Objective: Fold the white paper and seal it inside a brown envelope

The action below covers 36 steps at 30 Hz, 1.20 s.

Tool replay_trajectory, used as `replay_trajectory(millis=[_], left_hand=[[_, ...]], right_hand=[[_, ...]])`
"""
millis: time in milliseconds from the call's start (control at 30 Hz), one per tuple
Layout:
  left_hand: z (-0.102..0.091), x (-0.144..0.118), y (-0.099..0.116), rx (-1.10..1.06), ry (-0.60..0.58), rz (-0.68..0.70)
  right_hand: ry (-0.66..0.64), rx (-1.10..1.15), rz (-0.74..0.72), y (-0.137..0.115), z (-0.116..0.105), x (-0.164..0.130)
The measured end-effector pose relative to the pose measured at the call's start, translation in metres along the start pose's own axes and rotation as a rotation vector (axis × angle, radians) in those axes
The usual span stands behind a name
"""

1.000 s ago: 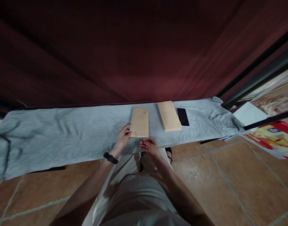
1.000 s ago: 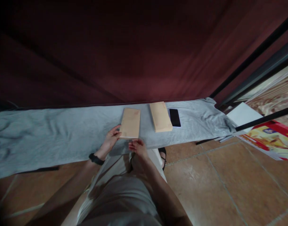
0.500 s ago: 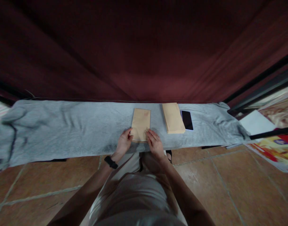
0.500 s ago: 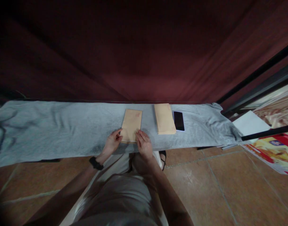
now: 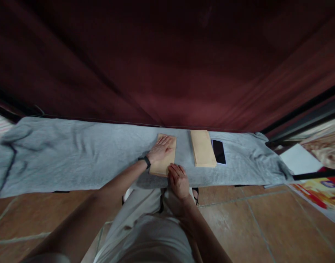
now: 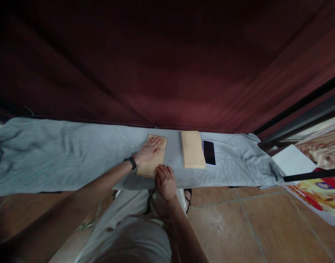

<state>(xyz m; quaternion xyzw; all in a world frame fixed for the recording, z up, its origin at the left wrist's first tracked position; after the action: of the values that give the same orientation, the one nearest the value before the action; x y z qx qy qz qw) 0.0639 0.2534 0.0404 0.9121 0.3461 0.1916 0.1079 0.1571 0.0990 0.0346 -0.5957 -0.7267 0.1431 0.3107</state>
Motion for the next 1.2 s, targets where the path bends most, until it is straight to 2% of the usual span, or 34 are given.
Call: replay_trajectory(millis=[167,367,533,733,1033,1200], left_hand=[[0.014,0.011,-0.015,0.035,-0.081,0.047],[0.024,0.008,-0.014,0.06,-0.124,0.095],[0.027,0.005,-0.005,0.021,-0.139,0.167],[0.034,-0.005,0.007,-0.002,-0.176,0.185],[0.031,-0.035,0.042,-0.081,-0.17,0.262],[0.028,-0.051,0.055,-0.128,-0.137,0.281]], right_hand=[[0.001,-0.005,-0.003,0.0,0.002,0.0],[-0.015,-0.013,-0.003,0.0,0.003,0.0],[-0.006,-0.001,0.0,-0.001,0.001,0.0],[-0.001,0.0,-0.004,0.0,0.002,-0.001],[0.009,0.016,0.0,0.006,0.006,-0.004],[0.015,0.044,0.016,0.007,0.004,-0.003]])
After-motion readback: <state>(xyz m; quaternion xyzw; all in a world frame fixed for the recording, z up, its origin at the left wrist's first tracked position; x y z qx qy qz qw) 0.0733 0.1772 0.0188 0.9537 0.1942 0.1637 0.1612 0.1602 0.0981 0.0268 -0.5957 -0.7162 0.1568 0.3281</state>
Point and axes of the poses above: each hand's wrist, its own x-axis towards the middle knuckle, its own z-axis out of the palm, y = z × x, the point moved 10 cm from there along x, towards the middle knuckle, and after that the axes turned 14 degrees about z, right-handed, at the moved point
